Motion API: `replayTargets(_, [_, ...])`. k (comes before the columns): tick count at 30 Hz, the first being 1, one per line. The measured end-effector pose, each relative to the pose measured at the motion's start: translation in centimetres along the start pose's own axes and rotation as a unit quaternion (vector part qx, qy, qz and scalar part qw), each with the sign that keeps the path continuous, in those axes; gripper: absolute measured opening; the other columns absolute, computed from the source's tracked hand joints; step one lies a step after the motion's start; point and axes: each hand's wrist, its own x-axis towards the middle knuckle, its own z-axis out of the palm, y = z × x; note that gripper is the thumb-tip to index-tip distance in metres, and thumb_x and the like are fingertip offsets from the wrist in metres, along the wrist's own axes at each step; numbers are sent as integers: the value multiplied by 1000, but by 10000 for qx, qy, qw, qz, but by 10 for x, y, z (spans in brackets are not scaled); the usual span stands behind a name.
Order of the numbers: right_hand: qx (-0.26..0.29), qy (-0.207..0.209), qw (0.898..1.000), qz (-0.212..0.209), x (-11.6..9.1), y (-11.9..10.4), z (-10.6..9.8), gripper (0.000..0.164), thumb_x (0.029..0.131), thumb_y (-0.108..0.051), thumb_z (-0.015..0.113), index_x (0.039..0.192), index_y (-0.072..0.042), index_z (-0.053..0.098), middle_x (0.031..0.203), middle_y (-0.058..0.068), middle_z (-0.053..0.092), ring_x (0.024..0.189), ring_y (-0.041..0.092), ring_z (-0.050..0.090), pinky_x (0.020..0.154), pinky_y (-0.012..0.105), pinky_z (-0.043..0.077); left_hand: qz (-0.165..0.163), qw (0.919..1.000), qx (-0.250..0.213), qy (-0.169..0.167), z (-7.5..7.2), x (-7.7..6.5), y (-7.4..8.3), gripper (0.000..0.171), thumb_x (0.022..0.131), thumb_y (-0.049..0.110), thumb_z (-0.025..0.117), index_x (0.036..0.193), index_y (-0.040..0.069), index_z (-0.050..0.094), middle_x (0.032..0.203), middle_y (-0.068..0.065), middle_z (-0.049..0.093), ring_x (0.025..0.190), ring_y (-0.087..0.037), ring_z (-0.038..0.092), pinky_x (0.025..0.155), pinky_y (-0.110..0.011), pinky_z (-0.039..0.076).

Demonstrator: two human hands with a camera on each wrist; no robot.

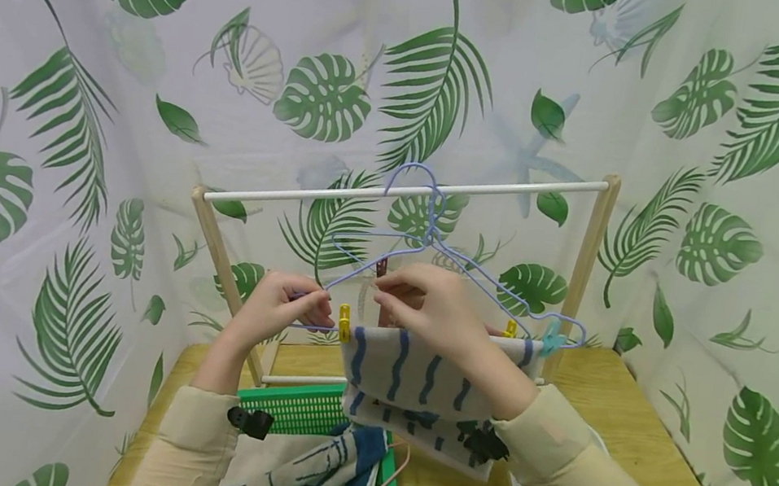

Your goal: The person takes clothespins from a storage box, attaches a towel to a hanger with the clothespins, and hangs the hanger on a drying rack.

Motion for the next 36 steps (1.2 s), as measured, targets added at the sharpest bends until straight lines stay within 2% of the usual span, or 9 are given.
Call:
replayTargets(7, [-108,620,9980,-33,-3,3,-32,13,95,-3,79,108,-1,81,103,11,81,91,25,78,82,43,67,-108,9999,-94,37,0,-2,-3,28,109,1,56,91,-8,76,87,-26,79,74,-8,80,68,-32,68])
replayTargets(9, [-114,866,9962,-70,-5,7,-40,13,93,0,80,106,0,81,102,12,81,89,26,78,81,38,67,-137,9998,-87,63,-1,-2,-3,28,109,1,56,91,-9,75,87,-26,79,74,-7,79,68,-32,68])
replayTargets(13, [-137,1335,9909,-86,-8,17,-52,11,94,3,78,104,0,81,99,13,81,86,26,78,81,15,62,-132,9998,-62,97,-3,-3,-1,29,109,1,56,91,-11,75,86,-27,79,73,-5,79,67,-32,69])
replayTargets(16, [-211,1577,9872,49,-10,23,-58,11,96,1,76,105,-2,82,99,13,81,85,16,76,81,6,55,-114,9998,-85,109,-4,-3,-1,29,109,1,56,90,-10,75,86,-27,79,73,-4,79,68,-33,69])
replayTargets(18, [-293,1713,9846,178,-12,27,-61,11,97,-1,76,106,-2,82,100,13,81,86,10,74,81,6,55,-123,9998,-77,119,-4,-3,-2,30,109,1,56,90,-9,75,86,-27,79,73,-4,78,68,-33,69])
replayTargets(22, [-362,1941,9801,204,-15,38,-67,11,95,2,77,105,2,81,99,18,81,85,-12,65,79,3,52,-142,9998,-112,130,-4,-4,-3,30,109,2,56,90,-10,75,86,-28,78,73,-3,78,68,-33,69])
replayTargets(25, [-472,2005,9782,267,-19,48,-72,11,95,0,77,105,3,81,97,19,80,83,-23,56,77,1,50,-172,9996,-153,146,-3,-4,-3,30,110,2,56,91,-11,74,87,-28,78,73,-2,78,68,-33,69])
replayTargets(30, [-799,1823,9773,732,-28,60,-80,10,99,-9,77,105,-3,82,96,15,81,79,-20,55,74,2,47,-181,9994,-217,186,-3,-4,-4,28,109,0,56,91,-11,75,86,-29,78,73,-2,78,68,-32,69])
replayTargets(36, [-792,1360,9788,1309,-39,68,-86,15,101,-17,75,106,-4,82,97,15,81,73,-13,58,68,6,47,-177,9992,-195,287,-5,-6,-4,28,109,1,57,91,-10,75,86,-29,78,72,-1,77,67,-32,68])
